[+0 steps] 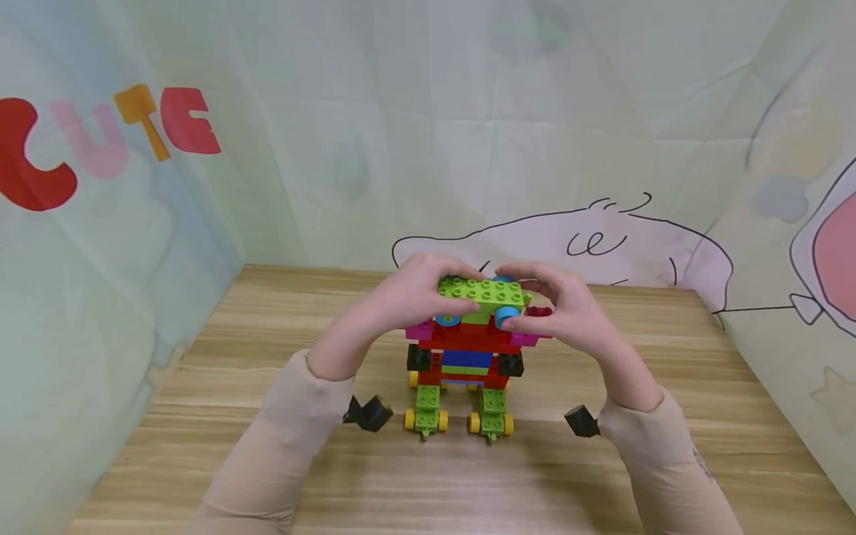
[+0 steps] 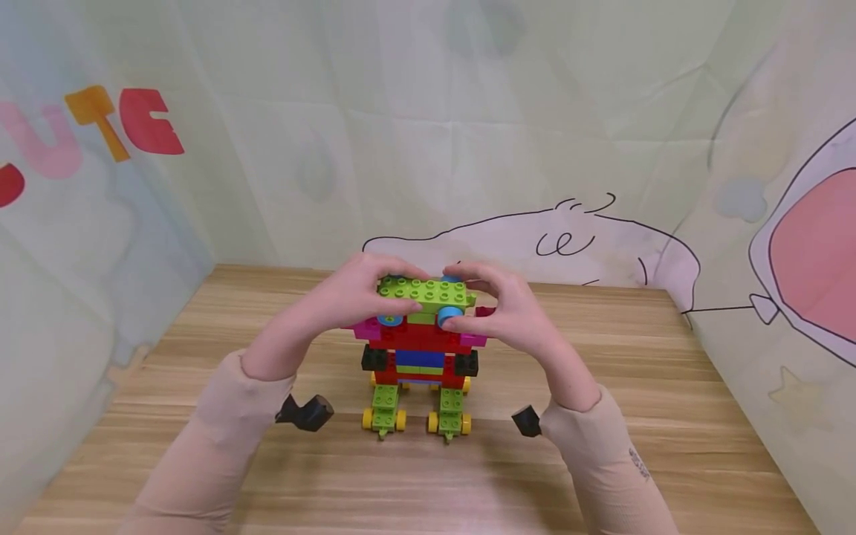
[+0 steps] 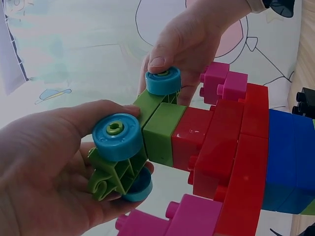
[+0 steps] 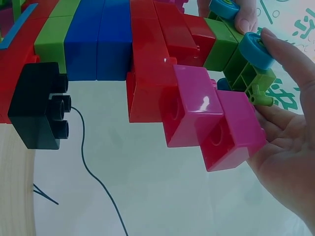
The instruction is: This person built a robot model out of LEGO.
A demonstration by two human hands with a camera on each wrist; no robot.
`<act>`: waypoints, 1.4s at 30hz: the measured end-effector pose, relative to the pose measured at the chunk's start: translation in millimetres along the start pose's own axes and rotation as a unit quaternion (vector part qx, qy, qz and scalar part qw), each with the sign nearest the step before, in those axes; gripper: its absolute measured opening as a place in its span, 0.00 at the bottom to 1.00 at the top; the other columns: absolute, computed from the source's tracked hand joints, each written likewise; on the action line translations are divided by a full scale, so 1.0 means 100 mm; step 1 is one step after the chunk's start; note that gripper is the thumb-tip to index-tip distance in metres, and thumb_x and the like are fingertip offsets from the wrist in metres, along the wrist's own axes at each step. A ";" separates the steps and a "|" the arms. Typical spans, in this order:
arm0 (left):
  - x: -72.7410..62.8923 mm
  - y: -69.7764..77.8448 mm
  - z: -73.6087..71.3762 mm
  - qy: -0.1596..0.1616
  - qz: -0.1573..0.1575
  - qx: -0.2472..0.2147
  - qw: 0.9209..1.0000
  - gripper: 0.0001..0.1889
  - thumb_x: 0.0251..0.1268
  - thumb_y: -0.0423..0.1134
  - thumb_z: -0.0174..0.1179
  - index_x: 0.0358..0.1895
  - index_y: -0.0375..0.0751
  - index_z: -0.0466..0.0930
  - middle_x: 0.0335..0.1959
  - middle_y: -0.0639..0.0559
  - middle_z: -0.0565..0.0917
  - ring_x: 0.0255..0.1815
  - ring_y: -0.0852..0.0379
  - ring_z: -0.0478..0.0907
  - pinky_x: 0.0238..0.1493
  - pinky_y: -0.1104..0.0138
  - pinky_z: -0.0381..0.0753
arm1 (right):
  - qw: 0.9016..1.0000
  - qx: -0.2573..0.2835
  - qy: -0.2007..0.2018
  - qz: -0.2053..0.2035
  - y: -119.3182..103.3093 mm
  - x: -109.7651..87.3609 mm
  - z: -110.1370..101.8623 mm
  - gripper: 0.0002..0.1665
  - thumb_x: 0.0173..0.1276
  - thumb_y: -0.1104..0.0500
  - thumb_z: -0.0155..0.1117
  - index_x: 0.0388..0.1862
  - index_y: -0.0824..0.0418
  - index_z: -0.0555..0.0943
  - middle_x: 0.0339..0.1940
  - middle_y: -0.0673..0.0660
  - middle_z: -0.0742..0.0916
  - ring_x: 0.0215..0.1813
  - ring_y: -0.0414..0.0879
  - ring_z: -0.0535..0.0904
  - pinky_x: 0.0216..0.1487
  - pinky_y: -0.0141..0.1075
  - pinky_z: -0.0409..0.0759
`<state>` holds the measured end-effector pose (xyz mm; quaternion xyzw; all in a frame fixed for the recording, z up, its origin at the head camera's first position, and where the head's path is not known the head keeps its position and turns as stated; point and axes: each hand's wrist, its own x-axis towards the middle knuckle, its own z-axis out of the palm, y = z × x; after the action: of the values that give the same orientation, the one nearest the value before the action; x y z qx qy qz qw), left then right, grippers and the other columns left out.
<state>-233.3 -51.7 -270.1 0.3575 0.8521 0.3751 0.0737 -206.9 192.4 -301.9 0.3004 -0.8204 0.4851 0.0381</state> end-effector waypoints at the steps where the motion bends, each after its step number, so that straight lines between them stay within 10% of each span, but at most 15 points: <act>1: 0.00 0.00 0.00 0.000 -0.001 -0.001 1.000 0.20 0.63 0.40 0.66 0.58 0.40 0.81 0.49 0.46 0.85 0.26 0.58 0.78 0.30 0.70 0.79 | 1.000 0.000 0.000 0.002 0.00 0.00 0.00 0.34 0.57 0.66 0.74 0.63 0.68 0.74 0.63 0.64 0.80 0.61 0.55 0.77 0.63 0.25 0.72; 27: 0.01 -0.03 0.01 -0.009 -0.009 -0.006 1.000 0.21 0.63 0.41 0.66 0.59 0.42 0.80 0.50 0.48 0.84 0.30 0.57 0.80 0.34 0.70 0.80 | 0.999 -0.034 -0.010 0.000 -0.01 0.01 -0.02 0.35 0.56 0.66 0.74 0.64 0.66 0.73 0.63 0.62 0.80 0.63 0.54 0.75 0.66 0.30 0.72; 32: 0.01 0.00 -0.01 -0.008 0.016 0.027 0.999 0.22 0.63 0.41 0.66 0.60 0.41 0.80 0.54 0.48 0.83 0.41 0.56 0.80 0.43 0.68 0.81 | 0.999 -0.047 -0.016 -0.011 -0.02 0.02 -0.03 0.37 0.56 0.66 0.74 0.65 0.67 0.72 0.64 0.64 0.79 0.65 0.55 0.74 0.69 0.50 0.70; 38: -0.04 0.04 -0.03 0.021 0.079 0.052 0.995 0.23 0.62 0.44 0.67 0.59 0.37 0.79 0.58 0.47 0.83 0.60 0.51 0.76 0.62 0.58 0.77 | 0.999 -0.047 -0.007 -0.025 -0.03 0.02 -0.04 0.36 0.57 0.66 0.73 0.65 0.67 0.72 0.64 0.64 0.79 0.65 0.51 0.74 0.68 0.30 0.69; 42: -0.10 0.04 -0.04 0.078 0.143 0.038 0.986 0.17 0.61 0.39 0.68 0.53 0.37 0.83 0.52 0.47 0.86 0.56 0.52 0.79 0.62 0.57 0.76 | 0.997 -0.018 0.065 -0.045 -0.05 -0.01 -0.05 0.27 0.60 0.71 0.68 0.60 0.71 0.75 0.58 0.55 0.84 0.61 0.40 0.78 0.65 0.25 0.71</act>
<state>-225.5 -58.8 -265.6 0.4481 0.8089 0.3757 -0.0615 -204.7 195.4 -296.2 0.3038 -0.8105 0.4866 0.1184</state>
